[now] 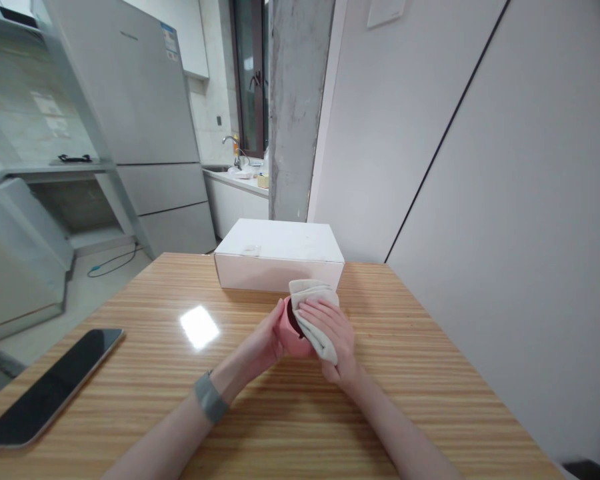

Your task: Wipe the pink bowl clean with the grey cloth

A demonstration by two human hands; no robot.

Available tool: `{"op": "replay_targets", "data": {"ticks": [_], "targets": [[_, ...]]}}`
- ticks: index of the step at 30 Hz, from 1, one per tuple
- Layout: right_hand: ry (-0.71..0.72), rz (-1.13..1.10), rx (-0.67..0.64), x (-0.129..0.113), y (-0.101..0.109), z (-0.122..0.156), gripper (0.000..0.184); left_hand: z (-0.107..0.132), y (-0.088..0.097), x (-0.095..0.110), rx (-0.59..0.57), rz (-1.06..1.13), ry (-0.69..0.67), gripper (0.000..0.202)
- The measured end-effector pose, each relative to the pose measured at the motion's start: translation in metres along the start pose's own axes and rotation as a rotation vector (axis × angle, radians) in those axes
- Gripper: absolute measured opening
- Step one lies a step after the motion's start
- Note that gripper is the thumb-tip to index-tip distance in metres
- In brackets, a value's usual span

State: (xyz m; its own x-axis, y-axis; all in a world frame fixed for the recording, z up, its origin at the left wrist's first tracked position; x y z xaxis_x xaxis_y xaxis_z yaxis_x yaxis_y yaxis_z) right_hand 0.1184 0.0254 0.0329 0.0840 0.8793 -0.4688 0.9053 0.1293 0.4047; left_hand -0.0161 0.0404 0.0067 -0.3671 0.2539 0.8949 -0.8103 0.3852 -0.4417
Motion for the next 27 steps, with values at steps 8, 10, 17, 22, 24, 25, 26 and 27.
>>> {"op": "replay_targets", "data": {"ticks": [8,10,17,22,24,25,26,27], "targets": [[-0.077,0.018,-0.131,0.016,-0.011,-0.01,0.043,0.006,0.006,0.0,0.186,-0.247,-0.201,0.048],[-0.107,-0.021,-0.069,0.021,-0.013,-0.008,0.041,0.006,0.004,-0.006,0.231,-0.307,-0.275,0.049],[-0.039,0.079,-0.088,0.015,-0.011,-0.001,0.045,0.003,0.004,0.002,0.161,-0.147,-0.202,0.05],[0.155,0.148,-0.337,-0.005,-0.027,-0.002,0.052,0.003,0.017,0.007,0.149,-0.125,0.027,0.065],[0.177,0.163,-0.342,-0.006,-0.029,-0.003,0.051,0.002,0.017,0.008,0.153,-0.296,-0.01,0.066],[0.183,0.161,-0.327,-0.006,-0.028,-0.003,0.051,0.0,0.016,0.01,0.161,-0.4,-0.053,0.066],[0.19,0.15,-0.307,-0.004,-0.027,-0.004,0.051,-0.001,0.015,0.011,0.168,-0.495,-0.095,0.064],[0.196,0.131,-0.288,-0.002,-0.024,-0.004,0.05,-0.002,0.014,0.012,0.175,-0.57,-0.127,0.062]]}}
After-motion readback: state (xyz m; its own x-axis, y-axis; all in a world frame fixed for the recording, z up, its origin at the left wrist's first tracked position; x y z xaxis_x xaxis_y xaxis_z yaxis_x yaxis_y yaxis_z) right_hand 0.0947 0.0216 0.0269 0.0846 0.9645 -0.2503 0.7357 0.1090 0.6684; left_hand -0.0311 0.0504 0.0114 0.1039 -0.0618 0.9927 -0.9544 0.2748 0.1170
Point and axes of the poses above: each hand's wrist, its own z-axis away from the middle knuckle, its own y-axis out of the back of the hand, x = y × z, the point moved 4 cm from there along -z, towards the middle knuckle, and after that the axes turned 15 degrees about -z, right-handed, at the moved point
